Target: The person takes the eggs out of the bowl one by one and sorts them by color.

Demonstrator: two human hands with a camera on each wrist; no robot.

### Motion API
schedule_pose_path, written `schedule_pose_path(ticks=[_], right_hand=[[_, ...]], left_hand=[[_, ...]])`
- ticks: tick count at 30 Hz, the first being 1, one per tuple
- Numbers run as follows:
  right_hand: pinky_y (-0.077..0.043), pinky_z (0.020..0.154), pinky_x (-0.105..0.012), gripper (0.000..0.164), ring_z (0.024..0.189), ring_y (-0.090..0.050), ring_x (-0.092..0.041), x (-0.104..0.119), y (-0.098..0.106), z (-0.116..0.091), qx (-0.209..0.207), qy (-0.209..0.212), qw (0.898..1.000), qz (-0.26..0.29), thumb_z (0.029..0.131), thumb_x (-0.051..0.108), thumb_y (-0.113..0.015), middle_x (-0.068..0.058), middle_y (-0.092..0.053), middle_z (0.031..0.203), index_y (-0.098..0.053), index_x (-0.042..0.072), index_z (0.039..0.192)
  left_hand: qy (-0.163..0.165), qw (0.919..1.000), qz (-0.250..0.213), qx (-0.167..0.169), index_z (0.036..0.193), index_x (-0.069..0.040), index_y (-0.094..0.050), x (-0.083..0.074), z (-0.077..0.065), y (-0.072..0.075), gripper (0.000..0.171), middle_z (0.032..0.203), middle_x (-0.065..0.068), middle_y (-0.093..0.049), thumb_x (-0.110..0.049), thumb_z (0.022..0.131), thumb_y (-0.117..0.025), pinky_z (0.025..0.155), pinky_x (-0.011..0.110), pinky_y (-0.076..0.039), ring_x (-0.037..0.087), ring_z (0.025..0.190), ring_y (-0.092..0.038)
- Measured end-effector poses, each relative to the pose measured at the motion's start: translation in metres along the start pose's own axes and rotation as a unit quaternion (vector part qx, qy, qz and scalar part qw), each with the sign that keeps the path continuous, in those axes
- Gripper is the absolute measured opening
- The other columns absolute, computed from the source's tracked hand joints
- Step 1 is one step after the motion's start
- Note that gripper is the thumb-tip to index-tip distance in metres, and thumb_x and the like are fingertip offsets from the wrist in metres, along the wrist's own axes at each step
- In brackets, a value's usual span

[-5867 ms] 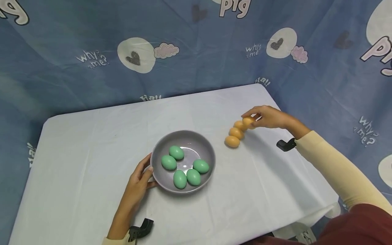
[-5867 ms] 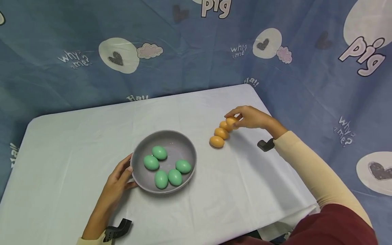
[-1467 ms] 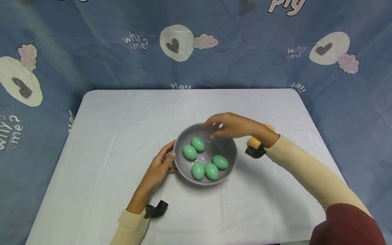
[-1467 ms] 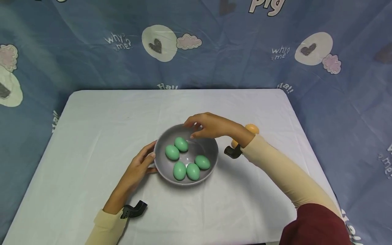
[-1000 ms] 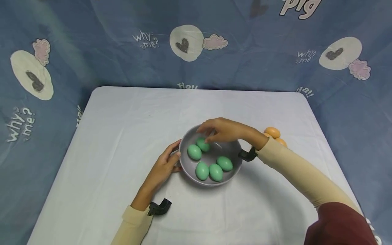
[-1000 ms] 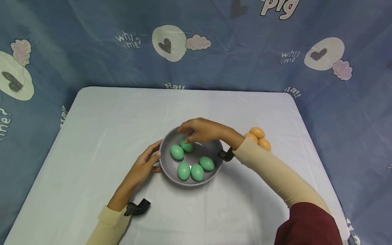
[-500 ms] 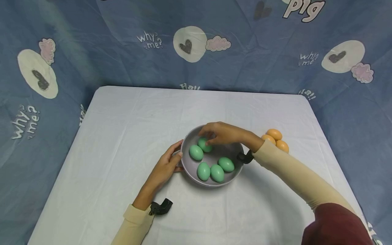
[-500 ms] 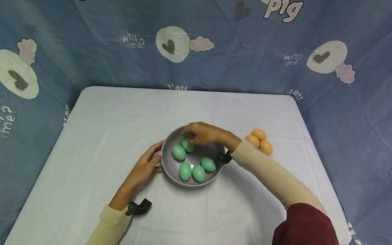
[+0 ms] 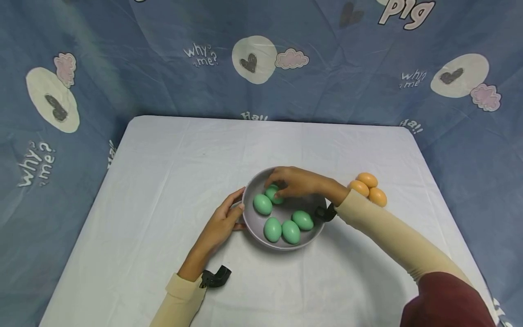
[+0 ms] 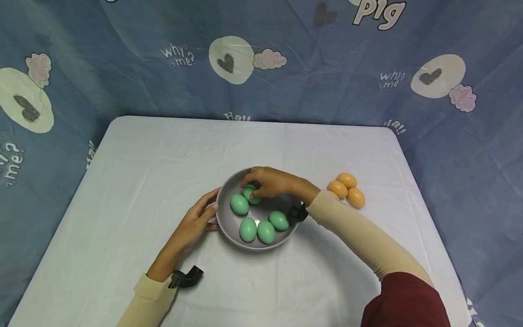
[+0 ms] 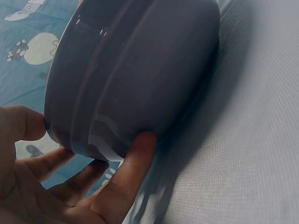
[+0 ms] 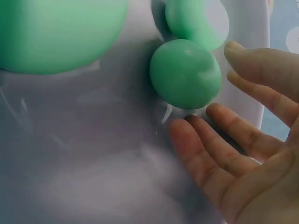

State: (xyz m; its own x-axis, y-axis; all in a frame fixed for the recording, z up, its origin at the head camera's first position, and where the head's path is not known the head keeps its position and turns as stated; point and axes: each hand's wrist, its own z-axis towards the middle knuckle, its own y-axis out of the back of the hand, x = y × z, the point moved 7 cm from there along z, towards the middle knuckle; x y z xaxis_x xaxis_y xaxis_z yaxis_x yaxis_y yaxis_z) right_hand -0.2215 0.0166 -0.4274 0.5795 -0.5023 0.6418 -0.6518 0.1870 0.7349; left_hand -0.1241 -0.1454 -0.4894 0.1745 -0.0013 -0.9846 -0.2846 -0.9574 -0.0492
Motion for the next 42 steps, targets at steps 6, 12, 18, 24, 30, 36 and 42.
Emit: schedule_pose_path(ticks=[6,12,18,24,30,36,42], right_hand=[[-0.051,0.097,-0.039,0.035,0.108,-0.058,-0.023,0.002,-0.003,0.003,-0.002,0.019,1.0,-0.013,0.088,0.011,-0.077,-0.01,-0.064,0.118,-0.069,0.005,0.121],[-0.049,0.099,-0.038,0.036,0.108,-0.057,-0.02,0.001,-0.007,0.004,0.0,0.005,0.999,-0.044,0.086,0.014,-0.078,-0.007,-0.066,0.117,-0.071,0.009,0.121],[-0.05,0.098,-0.036,0.036,0.106,-0.058,-0.017,0.0,-0.011,0.005,0.006,-0.003,0.999,-0.052,0.086,0.015,-0.078,-0.004,-0.067,0.115,-0.071,0.012,0.121],[-0.051,0.095,-0.034,0.036,0.103,-0.058,-0.016,0.002,-0.014,0.005,0.018,-0.001,0.999,-0.046,0.086,0.014,-0.078,-0.004,-0.066,0.114,-0.071,0.011,0.121],[-0.052,0.097,-0.034,0.036,0.106,-0.059,-0.017,0.002,-0.013,0.005,0.019,-0.003,0.999,-0.047,0.086,0.012,-0.078,-0.004,-0.067,0.116,-0.071,0.011,0.122],[-0.052,0.099,-0.034,0.035,0.11,-0.06,-0.018,0.004,-0.014,0.005,0.016,0.012,0.999,-0.051,0.086,0.01,-0.078,-0.004,-0.069,0.116,-0.071,0.01,0.12],[-0.053,0.095,-0.032,0.035,0.107,-0.06,-0.016,0.003,-0.014,0.005,0.013,0.016,0.998,-0.052,0.086,0.009,-0.077,-0.003,-0.068,0.115,-0.071,0.01,0.12]], left_hand=[[-0.001,1.0,-0.001,0.001,0.157,-0.018,-0.03,0.001,0.0,0.001,0.051,0.161,0.012,-0.031,-0.022,0.108,-0.045,0.083,0.036,-0.062,0.038,0.123,-0.058],[-0.001,1.0,-0.003,0.003,0.157,-0.019,-0.03,0.0,0.0,0.0,0.051,0.16,0.013,-0.032,-0.022,0.108,-0.045,0.083,0.035,-0.062,0.039,0.122,-0.058],[0.001,1.0,-0.004,0.002,0.157,-0.021,-0.031,0.0,-0.001,0.001,0.051,0.16,0.011,-0.032,-0.023,0.108,-0.045,0.082,0.036,-0.062,0.039,0.122,-0.058],[-0.001,1.0,-0.004,0.003,0.157,-0.021,-0.03,-0.001,-0.001,0.001,0.051,0.16,0.011,-0.032,-0.023,0.108,-0.045,0.082,0.036,-0.062,0.039,0.121,-0.059],[-0.001,1.0,-0.002,0.004,0.157,-0.021,-0.031,-0.002,-0.001,0.001,0.051,0.16,0.009,-0.033,-0.024,0.108,-0.045,0.082,0.036,-0.062,0.038,0.119,-0.06],[0.001,1.0,0.002,0.001,0.157,-0.021,-0.03,-0.002,-0.001,0.0,0.051,0.16,0.01,-0.032,-0.023,0.108,-0.045,0.083,0.035,-0.062,0.038,0.123,-0.058],[0.002,1.0,0.002,0.003,0.157,-0.022,-0.03,-0.002,-0.002,0.0,0.051,0.16,0.01,-0.032,-0.023,0.108,-0.045,0.084,0.035,-0.062,0.039,0.124,-0.057]])
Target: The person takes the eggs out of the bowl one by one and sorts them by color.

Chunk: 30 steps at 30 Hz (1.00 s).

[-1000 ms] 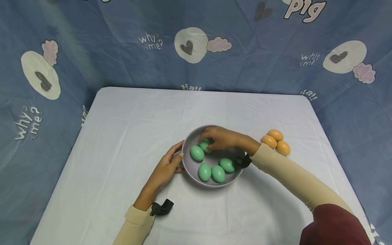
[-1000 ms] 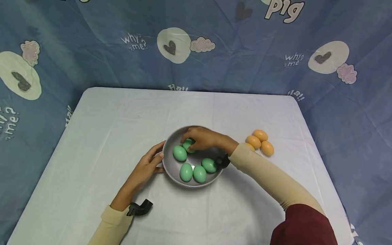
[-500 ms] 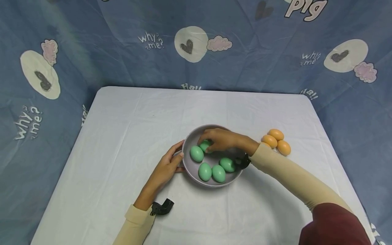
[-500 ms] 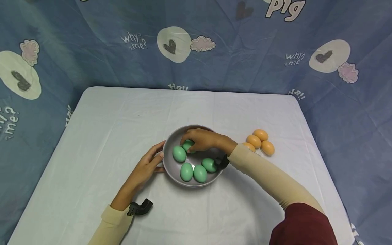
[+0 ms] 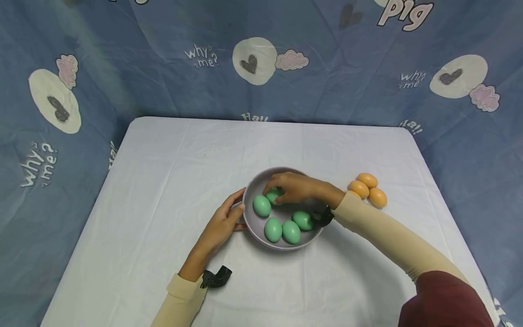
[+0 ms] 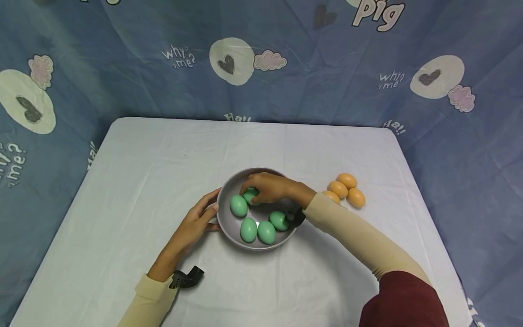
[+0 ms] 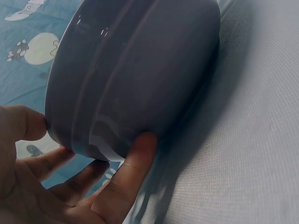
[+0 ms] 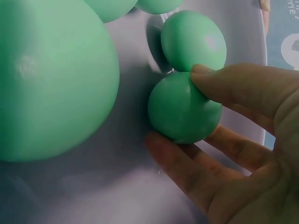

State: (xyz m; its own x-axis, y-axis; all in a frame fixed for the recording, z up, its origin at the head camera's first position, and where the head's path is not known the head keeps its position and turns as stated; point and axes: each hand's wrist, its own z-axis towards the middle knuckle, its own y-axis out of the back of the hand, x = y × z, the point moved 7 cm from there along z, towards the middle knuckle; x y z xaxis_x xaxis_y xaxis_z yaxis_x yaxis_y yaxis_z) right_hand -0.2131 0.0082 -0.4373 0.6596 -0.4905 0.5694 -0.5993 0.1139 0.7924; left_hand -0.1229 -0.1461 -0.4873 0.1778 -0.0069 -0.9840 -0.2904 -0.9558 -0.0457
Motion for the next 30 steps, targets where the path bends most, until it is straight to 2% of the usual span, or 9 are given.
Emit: schedule_pose_path(ticks=[8,15,25,30], right_hand=[[-0.053,0.094,-0.034,0.034,0.105,-0.059,-0.016,0.0,0.007,-0.005,-0.009,-0.004,1.0,0.003,0.086,0.008,-0.076,-0.003,-0.067,0.114,-0.072,0.013,0.12],[-0.056,0.095,-0.039,0.035,0.112,-0.058,-0.02,0.0,0.013,-0.009,-0.008,-0.001,0.999,0.04,0.089,0.008,-0.074,-0.006,-0.066,0.119,-0.07,0.009,0.123],[-0.056,0.097,-0.036,0.037,0.122,-0.058,-0.019,-0.005,0.019,-0.022,-0.009,-0.026,0.998,0.06,0.091,0.013,-0.073,-0.002,-0.062,0.128,-0.068,0.014,0.128],[-0.055,0.096,-0.032,0.038,0.117,-0.059,-0.015,-0.007,0.03,-0.034,-0.029,-0.033,0.997,0.065,0.09,0.014,-0.074,0.001,-0.063,0.127,-0.068,0.015,0.128]], left_hand=[[-0.007,1.0,0.001,0.001,0.156,-0.022,-0.031,-0.001,0.002,-0.001,0.051,0.16,0.01,-0.033,-0.022,0.108,-0.046,0.083,0.036,-0.062,0.039,0.124,-0.057],[-0.008,1.0,0.003,0.001,0.157,-0.021,-0.03,-0.001,0.002,-0.001,0.052,0.16,0.011,-0.032,-0.025,0.108,-0.046,0.084,0.037,-0.062,0.039,0.126,-0.055],[0.005,0.9999,0.008,-0.007,0.157,-0.022,-0.03,0.002,0.002,-0.001,0.051,0.159,0.01,-0.034,-0.023,0.108,-0.045,0.083,0.035,-0.062,0.038,0.125,-0.057],[0.006,0.9999,0.011,-0.009,0.156,-0.023,-0.031,0.001,0.001,0.0,0.05,0.158,0.01,-0.035,-0.024,0.108,-0.045,0.082,0.034,-0.062,0.038,0.124,-0.057]])
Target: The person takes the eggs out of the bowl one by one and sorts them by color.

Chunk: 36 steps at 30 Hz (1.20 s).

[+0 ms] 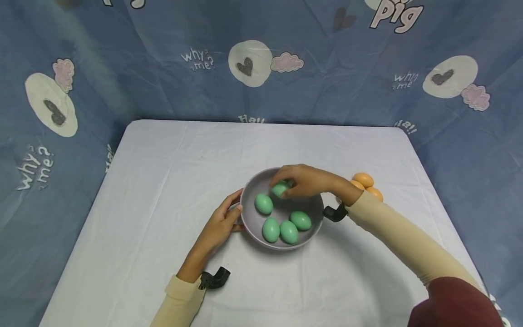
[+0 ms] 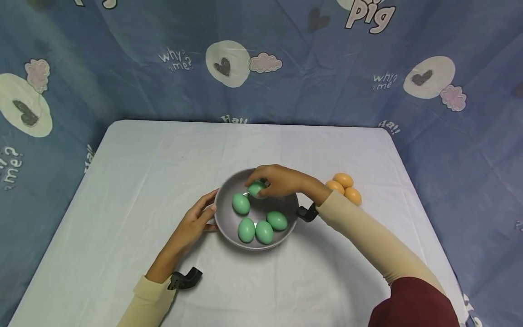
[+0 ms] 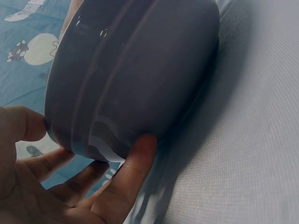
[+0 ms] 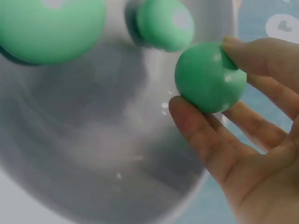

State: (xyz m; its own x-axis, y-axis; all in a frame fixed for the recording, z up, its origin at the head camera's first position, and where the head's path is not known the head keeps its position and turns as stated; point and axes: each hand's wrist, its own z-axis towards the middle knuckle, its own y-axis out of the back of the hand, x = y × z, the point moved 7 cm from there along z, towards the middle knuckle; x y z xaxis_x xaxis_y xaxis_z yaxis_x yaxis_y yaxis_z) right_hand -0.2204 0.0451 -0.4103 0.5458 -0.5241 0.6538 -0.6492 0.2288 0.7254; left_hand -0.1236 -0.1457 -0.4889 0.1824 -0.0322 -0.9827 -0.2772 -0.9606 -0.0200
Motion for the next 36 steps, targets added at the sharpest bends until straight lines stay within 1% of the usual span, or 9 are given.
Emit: schedule_pose_path(ticks=[4,7,9,12,19,22,29,33,36], right_hand=[[-0.055,0.095,-0.034,0.038,0.111,-0.059,-0.015,0.001,0.013,-0.016,-0.02,0.004,1.0,0.016,0.089,0.014,-0.074,0.001,-0.063,0.126,-0.068,0.015,0.127],[-0.056,0.094,-0.034,0.039,0.115,-0.058,-0.016,0.003,0.022,-0.03,-0.027,-0.001,0.999,0.037,0.09,0.012,-0.074,0.0,-0.063,0.128,-0.068,0.014,0.128],[-0.057,0.093,-0.032,0.039,0.118,-0.058,-0.015,0.003,0.029,-0.042,-0.035,-0.008,0.998,0.049,0.09,0.012,-0.074,0.002,-0.062,0.131,-0.067,0.015,0.129],[-0.058,0.092,-0.029,0.039,0.121,-0.058,-0.016,0.001,0.04,-0.061,-0.053,-0.016,0.996,0.063,0.091,0.012,-0.074,0.002,-0.061,0.132,-0.067,0.015,0.129],[-0.059,0.091,-0.031,0.037,0.119,-0.059,-0.018,-0.012,0.061,-0.103,-0.099,-0.034,0.992,0.067,0.091,0.015,-0.074,0.001,-0.062,0.131,-0.068,0.019,0.127],[-0.059,0.091,-0.03,0.037,0.116,-0.059,-0.017,-0.021,0.065,-0.121,-0.113,-0.053,0.989,0.078,0.092,0.013,-0.074,0.001,-0.063,0.131,-0.067,0.019,0.127],[-0.058,0.09,-0.033,0.038,0.113,-0.059,-0.019,-0.044,0.064,-0.161,-0.14,-0.086,0.98,0.115,0.092,0.011,-0.073,-0.002,-0.063,0.129,-0.066,0.014,0.129],[-0.056,0.092,-0.029,0.038,0.112,-0.059,-0.017,-0.059,0.059,-0.182,-0.152,-0.115,0.974,0.122,0.092,0.012,-0.073,-0.002,-0.063,0.129,-0.065,0.014,0.129],[-0.056,0.088,-0.026,0.038,0.111,-0.059,-0.018,-0.068,0.055,-0.194,-0.16,-0.123,0.97,0.133,0.092,0.012,-0.073,-0.003,-0.063,0.131,-0.065,0.013,0.129]], left_hand=[[-0.009,0.9999,0.0,0.005,0.157,-0.021,-0.03,0.0,0.001,-0.001,0.051,0.159,0.011,-0.033,-0.024,0.108,-0.045,0.083,0.033,-0.062,0.04,0.123,-0.057],[-0.011,0.9999,0.001,0.005,0.157,-0.021,-0.03,0.0,0.001,-0.002,0.052,0.159,0.012,-0.033,-0.025,0.108,-0.046,0.082,0.033,-0.062,0.041,0.124,-0.056],[-0.013,0.9999,0.002,0.005,0.157,-0.02,-0.03,0.0,0.002,-0.003,0.052,0.158,0.012,-0.034,-0.026,0.108,-0.046,0.082,0.033,-0.062,0.041,0.124,-0.056],[-0.014,0.9999,0.004,0.007,0.157,-0.021,-0.03,0.001,0.003,-0.005,0.053,0.158,0.012,-0.035,-0.027,0.108,-0.046,0.081,0.033,-0.062,0.038,0.125,-0.056],[-0.016,0.9998,0.015,0.004,0.157,-0.023,-0.03,0.002,0.004,-0.006,0.052,0.159,0.01,-0.033,-0.027,0.108,-0.046,0.082,0.033,-0.062,0.032,0.126,-0.055],[-0.015,0.9997,0.021,0.002,0.157,-0.024,-0.03,0.002,0.004,-0.007,0.052,0.159,0.01,-0.033,-0.029,0.108,-0.046,0.082,0.033,-0.062,0.028,0.126,-0.055],[-0.018,0.9991,0.038,-0.007,0.157,-0.023,-0.032,0.003,0.005,-0.008,0.052,0.16,0.011,-0.032,-0.03,0.108,-0.046,0.08,0.032,-0.063,0.016,0.122,-0.058],[-0.016,0.9993,0.034,-0.006,0.157,-0.022,-0.031,0.003,0.005,-0.01,0.052,0.161,0.013,-0.031,-0.028,0.108,-0.045,0.08,0.032,-0.062,0.012,0.119,-0.058],[-0.012,0.9993,0.033,-0.009,0.157,-0.022,-0.031,0.003,0.006,-0.012,0.052,0.16,0.012,-0.032,-0.029,0.108,-0.045,0.08,0.032,-0.063,0.007,0.116,-0.059]])
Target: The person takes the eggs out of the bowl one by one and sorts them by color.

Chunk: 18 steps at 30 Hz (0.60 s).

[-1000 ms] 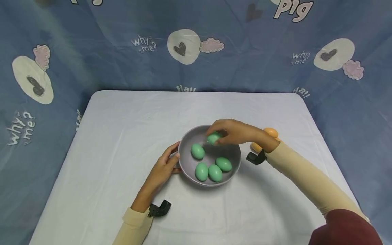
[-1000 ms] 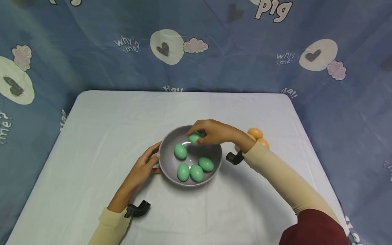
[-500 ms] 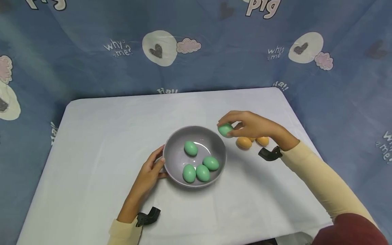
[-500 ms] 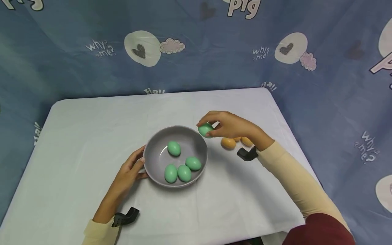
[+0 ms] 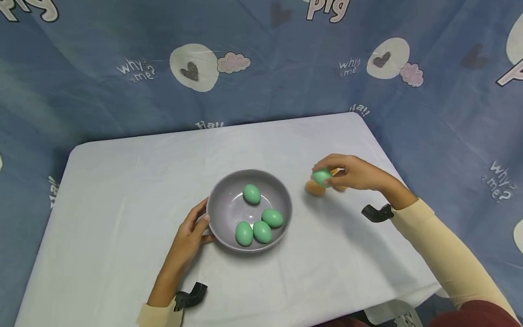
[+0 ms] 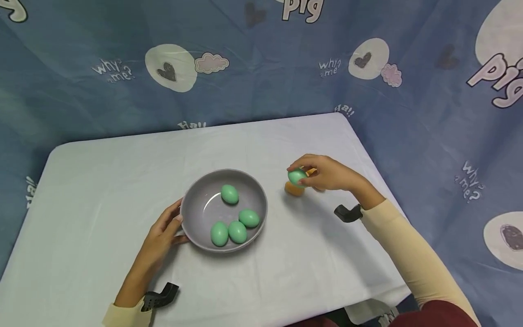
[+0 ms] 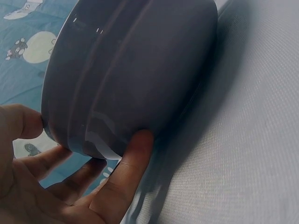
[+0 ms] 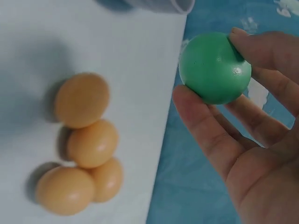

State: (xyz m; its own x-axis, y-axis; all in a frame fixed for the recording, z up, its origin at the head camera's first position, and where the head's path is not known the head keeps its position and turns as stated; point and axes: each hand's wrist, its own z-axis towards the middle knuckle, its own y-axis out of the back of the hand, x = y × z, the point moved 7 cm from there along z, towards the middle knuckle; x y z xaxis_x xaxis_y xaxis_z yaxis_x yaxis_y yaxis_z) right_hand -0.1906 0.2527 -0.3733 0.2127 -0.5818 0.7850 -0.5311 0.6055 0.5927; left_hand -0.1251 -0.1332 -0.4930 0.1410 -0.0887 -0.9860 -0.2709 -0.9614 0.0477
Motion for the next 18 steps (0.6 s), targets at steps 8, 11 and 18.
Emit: schedule_pose_path(ticks=[8,11,18], right_hand=[[-0.056,0.09,-0.025,0.039,0.112,-0.057,-0.018,-0.032,-0.004,-0.022,-0.028,-0.044,0.999,-0.003,0.091,0.011,-0.074,-0.004,-0.062,0.128,-0.066,0.016,0.128],[-0.056,0.09,-0.026,0.04,0.111,-0.058,-0.019,-0.043,-0.011,-0.03,-0.029,-0.061,0.998,0.014,0.091,0.012,-0.074,-0.007,-0.061,0.132,-0.065,0.015,0.13],[-0.055,0.09,-0.024,0.042,0.111,-0.057,-0.014,-0.064,-0.03,-0.044,-0.039,-0.072,0.996,0.039,0.091,0.015,-0.075,-0.006,-0.062,0.127,-0.065,0.013,0.131]], left_hand=[[-0.003,1.0,0.001,-0.002,0.158,-0.022,-0.03,-0.002,-0.001,-0.002,0.051,0.159,0.012,-0.032,-0.028,0.108,-0.044,0.081,0.031,-0.062,0.004,0.115,-0.059],[-0.005,1.0,0.0,-0.005,0.157,-0.021,-0.031,-0.003,-0.001,-0.002,0.051,0.158,0.013,-0.034,-0.027,0.108,-0.044,0.081,0.03,-0.062,0.003,0.114,-0.059],[-0.005,1.0,-0.004,0.0,0.158,-0.019,-0.031,-0.003,0.0,-0.003,0.051,0.157,0.014,-0.034,-0.027,0.108,-0.044,0.08,0.028,-0.062,0.004,0.114,-0.059]])
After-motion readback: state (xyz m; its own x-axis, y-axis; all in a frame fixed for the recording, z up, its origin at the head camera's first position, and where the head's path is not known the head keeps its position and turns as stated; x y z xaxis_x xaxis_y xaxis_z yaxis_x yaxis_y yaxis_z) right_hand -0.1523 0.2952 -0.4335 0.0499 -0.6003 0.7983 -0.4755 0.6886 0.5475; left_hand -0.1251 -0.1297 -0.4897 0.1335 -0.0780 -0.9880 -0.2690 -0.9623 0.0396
